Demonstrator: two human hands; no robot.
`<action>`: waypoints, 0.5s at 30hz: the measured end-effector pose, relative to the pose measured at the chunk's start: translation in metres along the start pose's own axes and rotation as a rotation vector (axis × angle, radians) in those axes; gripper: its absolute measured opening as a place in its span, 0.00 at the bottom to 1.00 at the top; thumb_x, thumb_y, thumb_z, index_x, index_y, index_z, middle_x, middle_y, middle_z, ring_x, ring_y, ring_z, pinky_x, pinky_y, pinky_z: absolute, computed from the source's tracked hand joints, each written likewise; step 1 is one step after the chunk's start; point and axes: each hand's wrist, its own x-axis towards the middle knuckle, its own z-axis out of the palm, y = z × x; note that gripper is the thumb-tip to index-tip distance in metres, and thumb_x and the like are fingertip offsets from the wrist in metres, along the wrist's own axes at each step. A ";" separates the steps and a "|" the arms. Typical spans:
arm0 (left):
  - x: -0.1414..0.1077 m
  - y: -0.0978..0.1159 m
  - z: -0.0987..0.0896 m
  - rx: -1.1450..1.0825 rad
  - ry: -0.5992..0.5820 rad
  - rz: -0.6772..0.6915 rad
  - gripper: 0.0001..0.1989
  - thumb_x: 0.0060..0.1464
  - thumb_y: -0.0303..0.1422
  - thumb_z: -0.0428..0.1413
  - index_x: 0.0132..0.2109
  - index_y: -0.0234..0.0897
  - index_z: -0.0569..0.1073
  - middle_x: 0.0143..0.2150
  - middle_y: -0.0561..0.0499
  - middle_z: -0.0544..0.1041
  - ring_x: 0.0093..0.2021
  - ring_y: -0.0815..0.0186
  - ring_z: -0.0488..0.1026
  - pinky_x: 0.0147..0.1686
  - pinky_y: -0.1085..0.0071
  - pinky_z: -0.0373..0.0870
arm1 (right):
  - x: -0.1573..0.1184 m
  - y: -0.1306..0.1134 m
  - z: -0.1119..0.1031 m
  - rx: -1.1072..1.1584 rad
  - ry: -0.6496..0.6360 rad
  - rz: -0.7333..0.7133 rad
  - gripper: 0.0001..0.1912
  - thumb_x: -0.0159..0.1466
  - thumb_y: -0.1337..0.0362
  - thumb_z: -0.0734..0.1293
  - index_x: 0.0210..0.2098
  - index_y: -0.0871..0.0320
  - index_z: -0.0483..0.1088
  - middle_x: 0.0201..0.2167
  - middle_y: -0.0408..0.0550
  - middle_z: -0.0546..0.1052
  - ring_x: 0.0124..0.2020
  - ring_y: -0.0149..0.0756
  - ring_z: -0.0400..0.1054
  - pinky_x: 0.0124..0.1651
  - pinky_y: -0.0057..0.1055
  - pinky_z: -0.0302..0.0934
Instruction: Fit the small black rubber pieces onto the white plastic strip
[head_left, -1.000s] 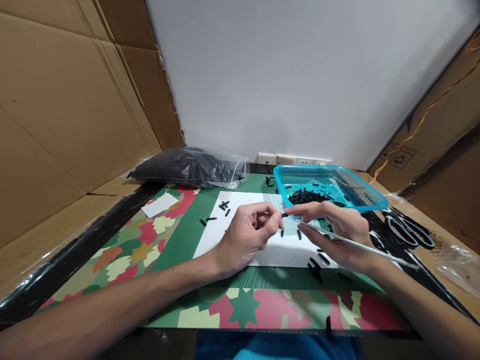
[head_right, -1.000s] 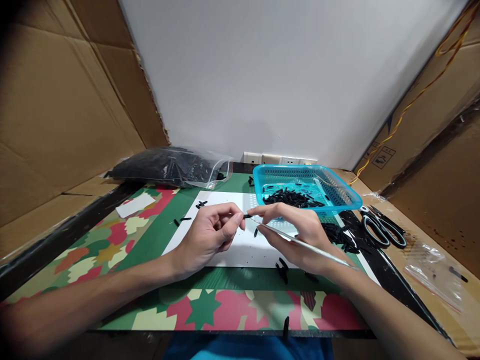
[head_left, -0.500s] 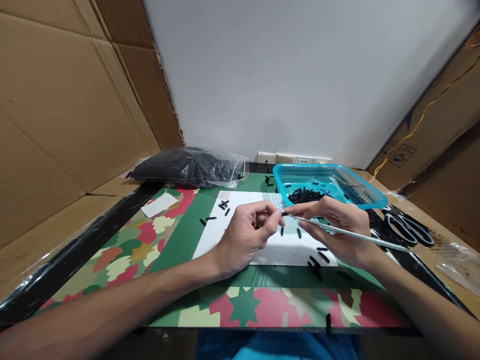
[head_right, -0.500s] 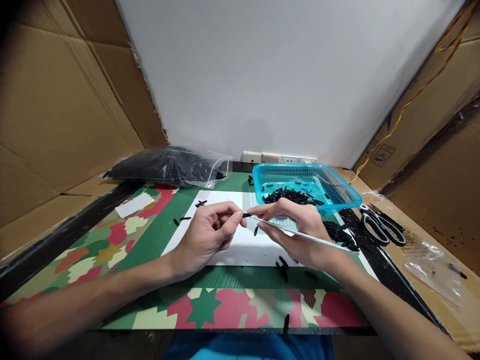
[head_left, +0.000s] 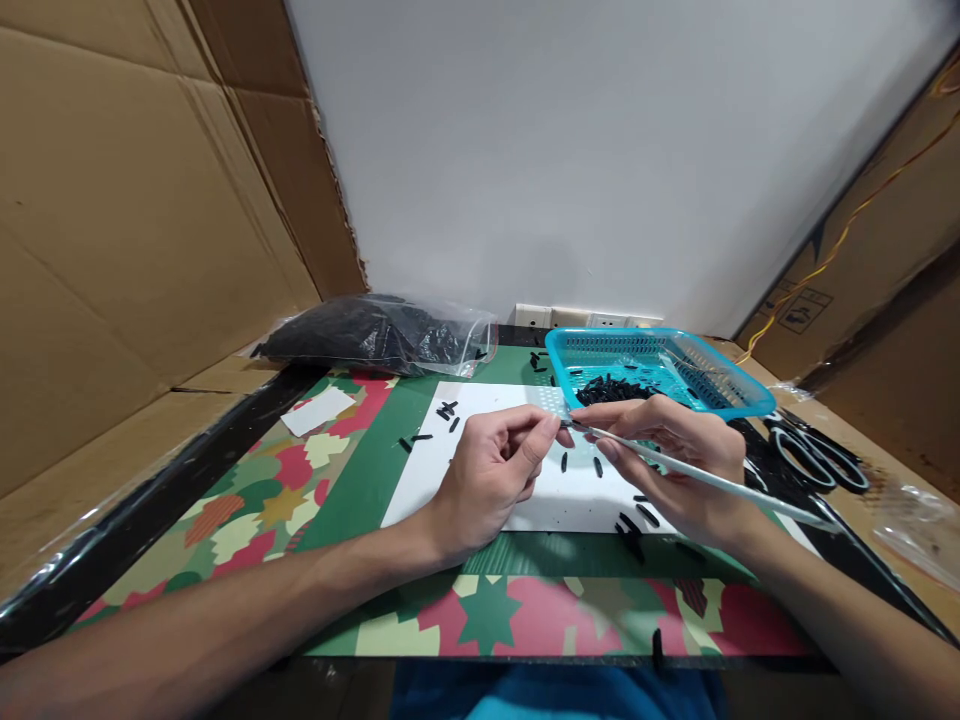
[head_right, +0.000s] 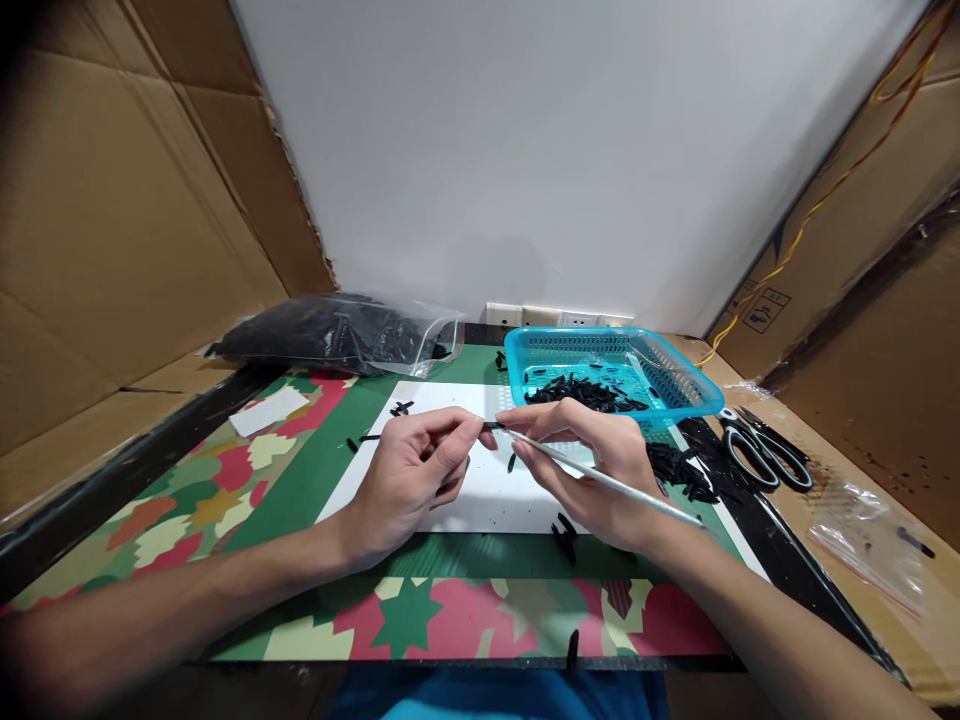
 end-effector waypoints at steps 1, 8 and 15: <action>-0.001 0.000 0.000 0.013 0.025 0.016 0.19 0.71 0.46 0.59 0.38 0.33 0.78 0.20 0.61 0.59 0.19 0.76 0.55 0.19 0.78 0.53 | -0.001 0.000 0.002 0.006 0.005 -0.027 0.07 0.70 0.71 0.72 0.39 0.54 0.73 0.48 0.51 0.87 0.47 0.42 0.85 0.46 0.35 0.82; -0.006 0.003 0.003 0.060 0.078 0.055 0.22 0.71 0.45 0.59 0.34 0.32 0.80 0.20 0.60 0.59 0.20 0.76 0.53 0.20 0.76 0.53 | -0.009 0.002 0.012 -0.173 0.051 -0.220 0.10 0.68 0.78 0.71 0.42 0.56 0.73 0.51 0.58 0.86 0.50 0.47 0.85 0.43 0.36 0.83; -0.006 0.004 0.005 0.048 0.075 0.061 0.21 0.71 0.43 0.59 0.34 0.32 0.79 0.20 0.60 0.59 0.21 0.76 0.52 0.20 0.76 0.52 | -0.012 0.004 0.014 -0.141 0.088 -0.224 0.12 0.67 0.79 0.71 0.43 0.56 0.74 0.53 0.57 0.85 0.48 0.45 0.85 0.41 0.34 0.83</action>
